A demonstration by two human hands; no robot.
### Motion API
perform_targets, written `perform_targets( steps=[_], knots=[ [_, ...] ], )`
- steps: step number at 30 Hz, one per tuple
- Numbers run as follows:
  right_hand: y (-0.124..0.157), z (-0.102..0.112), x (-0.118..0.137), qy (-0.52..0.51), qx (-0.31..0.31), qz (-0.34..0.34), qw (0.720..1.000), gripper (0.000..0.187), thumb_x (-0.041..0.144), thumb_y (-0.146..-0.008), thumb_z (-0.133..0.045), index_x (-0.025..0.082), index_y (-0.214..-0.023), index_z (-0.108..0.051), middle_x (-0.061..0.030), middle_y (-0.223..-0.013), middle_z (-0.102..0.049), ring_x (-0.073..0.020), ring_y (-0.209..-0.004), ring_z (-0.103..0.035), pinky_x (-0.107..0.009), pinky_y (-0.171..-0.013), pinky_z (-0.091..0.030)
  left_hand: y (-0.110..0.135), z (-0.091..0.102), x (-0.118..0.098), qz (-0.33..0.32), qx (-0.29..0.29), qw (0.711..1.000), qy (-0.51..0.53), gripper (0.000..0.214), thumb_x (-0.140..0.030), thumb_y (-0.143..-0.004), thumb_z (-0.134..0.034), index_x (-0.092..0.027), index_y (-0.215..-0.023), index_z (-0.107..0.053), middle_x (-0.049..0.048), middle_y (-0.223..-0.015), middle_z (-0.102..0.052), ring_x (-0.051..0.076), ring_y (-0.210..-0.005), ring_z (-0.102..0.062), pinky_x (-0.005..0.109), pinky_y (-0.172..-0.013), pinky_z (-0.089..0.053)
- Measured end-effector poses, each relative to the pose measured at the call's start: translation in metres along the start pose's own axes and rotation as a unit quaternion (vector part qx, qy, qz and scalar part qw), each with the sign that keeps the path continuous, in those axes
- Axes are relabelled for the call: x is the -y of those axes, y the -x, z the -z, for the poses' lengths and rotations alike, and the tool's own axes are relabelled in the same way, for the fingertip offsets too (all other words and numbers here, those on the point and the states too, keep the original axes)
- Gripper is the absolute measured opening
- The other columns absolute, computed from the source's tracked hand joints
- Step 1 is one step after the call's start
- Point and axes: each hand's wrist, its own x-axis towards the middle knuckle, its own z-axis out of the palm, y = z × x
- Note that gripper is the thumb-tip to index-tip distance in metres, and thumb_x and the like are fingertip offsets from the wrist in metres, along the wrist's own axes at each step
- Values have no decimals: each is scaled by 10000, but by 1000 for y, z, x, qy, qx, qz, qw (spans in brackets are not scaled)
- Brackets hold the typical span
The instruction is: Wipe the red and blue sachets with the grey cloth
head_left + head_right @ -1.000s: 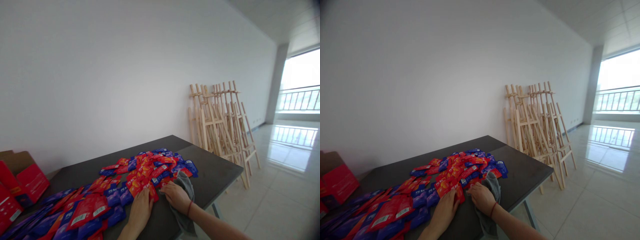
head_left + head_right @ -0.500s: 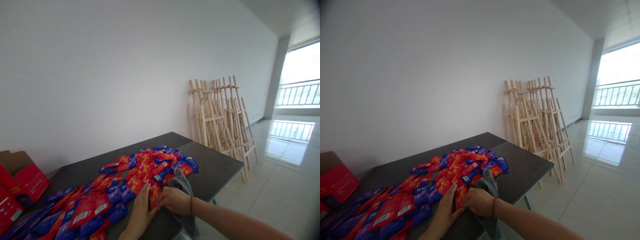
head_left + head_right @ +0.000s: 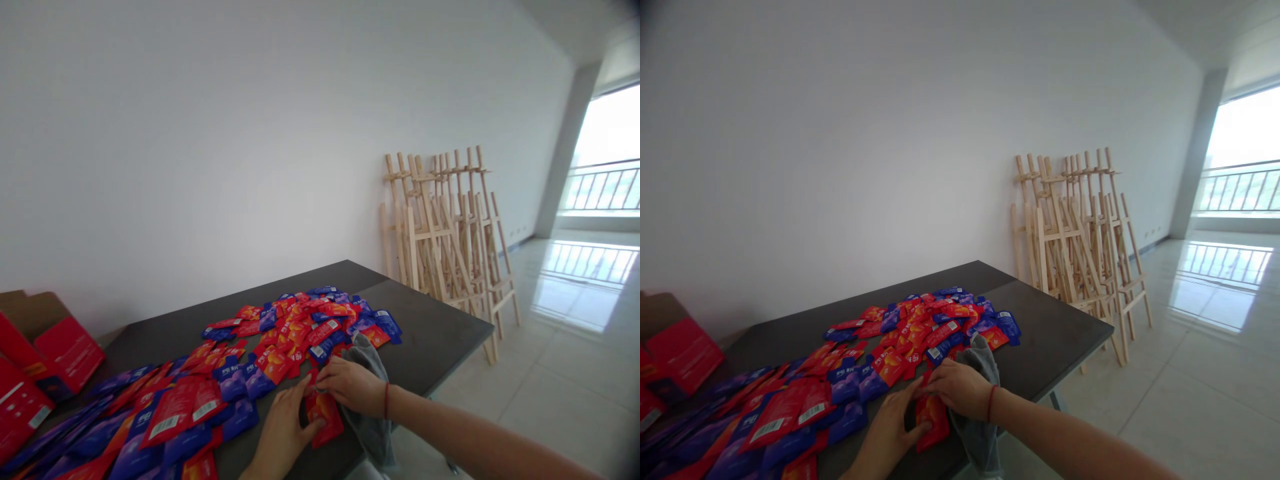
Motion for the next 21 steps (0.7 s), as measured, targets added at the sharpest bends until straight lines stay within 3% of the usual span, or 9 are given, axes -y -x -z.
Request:
perform_targets(
  steps=[2,5,10,16,21],
  knots=[
    [-2,-12,-3,54,38,-18,998,274,144,-905,-502,146,-1112,-682,-92,-1118,-663,-231,-987,-557,-347,-921,-438,1,0,-1,10,4,1000,3,753,-298,-705,-676,-183,-1406,-428,101,-1334,-594,269,-1226,-528,425,-1071,-383],
    [-6,-25,-6,85,48,-57,994,265,178,-933,-480,155,-1109,-676,-97,-1099,-652,-234,-969,-551,-346,-876,-455,0,-2,0,7,5,1000,6,787,-304,-696,-680,-169,-1421,-403,123,-1387,-542,279,-1275,-483,435,-1094,-352],
    [-20,-28,-8,108,47,-84,990,246,155,-926,-483,153,-1076,-678,-87,-1079,-640,-222,-1000,-545,-321,-873,-456,-3,-7,8,5,-3,1000,4,869,-312,-667,-703,-177,-1448,-346,144,-1429,-489,309,-1319,-431,489,-1102,-324],
    [-32,-22,0,144,88,10,986,195,214,-922,-546,112,-959,-708,-104,-992,-657,-235,-955,-549,-325,-804,-468,-4,-9,12,-6,-9,1000,9,977,-297,-633,-732,-155,-1479,-264,163,-1405,-496,313,-1312,-436,510,-1118,-287],
    [-8,-15,6,52,89,137,985,195,247,-921,-562,161,-1020,-706,-74,-1068,-682,-225,-1045,-542,-335,-882,-444,-2,-7,9,-19,-13,1000,16,964,-299,-610,-760,-196,-1457,-313,150,-1395,-507,316,-1303,-452,518,-1106,-308]
  ],
)
